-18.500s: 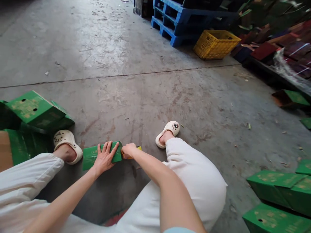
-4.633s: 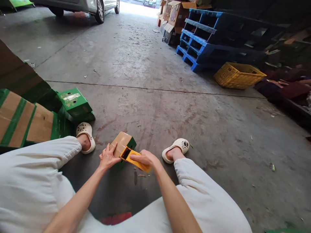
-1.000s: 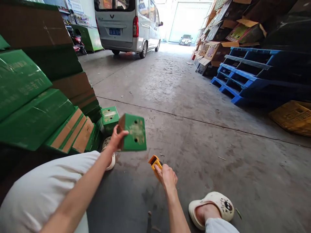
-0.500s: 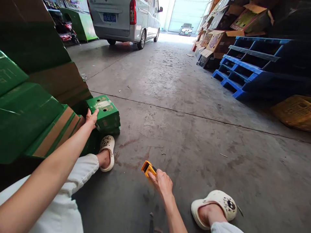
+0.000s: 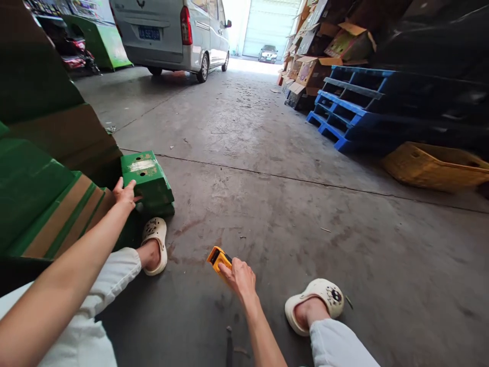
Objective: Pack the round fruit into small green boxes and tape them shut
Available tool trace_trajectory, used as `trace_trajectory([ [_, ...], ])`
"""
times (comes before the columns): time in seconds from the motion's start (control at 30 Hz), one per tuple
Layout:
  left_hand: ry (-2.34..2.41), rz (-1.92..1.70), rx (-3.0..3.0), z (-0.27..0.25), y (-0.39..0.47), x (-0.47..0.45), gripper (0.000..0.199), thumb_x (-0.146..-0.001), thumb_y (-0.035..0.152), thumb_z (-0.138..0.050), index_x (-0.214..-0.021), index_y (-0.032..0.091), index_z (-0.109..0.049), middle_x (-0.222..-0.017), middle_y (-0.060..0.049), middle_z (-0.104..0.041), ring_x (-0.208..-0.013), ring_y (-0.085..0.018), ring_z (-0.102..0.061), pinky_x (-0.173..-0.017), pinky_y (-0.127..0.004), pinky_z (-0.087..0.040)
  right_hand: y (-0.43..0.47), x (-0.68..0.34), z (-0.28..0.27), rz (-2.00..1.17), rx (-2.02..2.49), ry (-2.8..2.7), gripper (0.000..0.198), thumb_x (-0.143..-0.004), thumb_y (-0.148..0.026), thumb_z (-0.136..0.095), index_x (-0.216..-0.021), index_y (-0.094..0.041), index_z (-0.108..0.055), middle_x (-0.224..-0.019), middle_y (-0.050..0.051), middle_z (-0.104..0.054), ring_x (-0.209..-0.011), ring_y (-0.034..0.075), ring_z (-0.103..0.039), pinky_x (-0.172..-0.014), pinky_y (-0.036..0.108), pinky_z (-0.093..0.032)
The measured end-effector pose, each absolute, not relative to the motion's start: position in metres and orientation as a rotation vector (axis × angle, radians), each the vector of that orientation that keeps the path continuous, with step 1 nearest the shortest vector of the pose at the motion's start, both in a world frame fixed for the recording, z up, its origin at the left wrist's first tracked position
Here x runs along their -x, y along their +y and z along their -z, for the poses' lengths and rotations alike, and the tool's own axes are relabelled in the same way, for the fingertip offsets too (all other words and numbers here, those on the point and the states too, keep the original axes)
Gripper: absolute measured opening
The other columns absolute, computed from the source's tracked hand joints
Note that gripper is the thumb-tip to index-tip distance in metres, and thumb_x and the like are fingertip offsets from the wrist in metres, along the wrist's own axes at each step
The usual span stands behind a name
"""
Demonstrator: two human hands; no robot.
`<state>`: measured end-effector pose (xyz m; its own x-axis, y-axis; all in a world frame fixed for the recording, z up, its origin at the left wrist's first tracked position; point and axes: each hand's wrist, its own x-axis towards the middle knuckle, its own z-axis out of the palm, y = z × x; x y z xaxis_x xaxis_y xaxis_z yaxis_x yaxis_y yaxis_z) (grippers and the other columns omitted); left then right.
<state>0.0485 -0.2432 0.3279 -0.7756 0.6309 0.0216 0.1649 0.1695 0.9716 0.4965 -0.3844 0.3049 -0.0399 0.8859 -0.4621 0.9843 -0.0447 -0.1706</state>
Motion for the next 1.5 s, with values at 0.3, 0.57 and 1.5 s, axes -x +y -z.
trace_trajectory([
  [0.3,2.261,-1.711,-1.059,-0.351,-0.280,-0.160,0.036,-0.098,0.031,-0.058,-0.127,0.017,-0.074,-0.150,-0.017,-0.058,-0.147,-0.032,-0.046,-0.126,-0.046,-0.030,-0.377,-0.501,-0.334,0.994,-2.323,2.106,0.048,-0.095,-0.063,-0.053,-0.071,-0.022,-0.054,-0.077,0.004,-0.068,-0.074,0.019,-0.063,-0.059,0.025,-0.032],
  [0.57,1.073,-1.262,-0.695,-0.419,-0.332,-0.281,0.049,-0.062,0.036,-0.094,-0.105,0.017,-0.079,-0.116,-0.015,-0.079,-0.112,-0.027,-0.073,-0.091,-0.035,-0.053,-0.392,-0.537,-0.424,1.102,-2.574,2.230,0.055,-0.086,-0.073,-0.053,-0.070,-0.020,-0.058,-0.067,0.001,-0.059,-0.066,0.016,-0.055,-0.056,0.025,-0.032],
  [1.5,0.711,-0.442,-1.292,-0.536,-0.507,-0.398,0.062,-0.068,0.062,-0.090,-0.112,0.020,-0.080,-0.110,-0.011,-0.080,-0.095,-0.021,-0.072,-0.085,-0.031,-0.049,-0.582,-0.624,-0.487,1.965,-3.037,2.123,0.063,-0.082,-0.077,-0.068,-0.099,-0.016,-0.068,-0.079,0.006,-0.074,-0.067,0.020,-0.067,-0.059,0.027,-0.050],
])
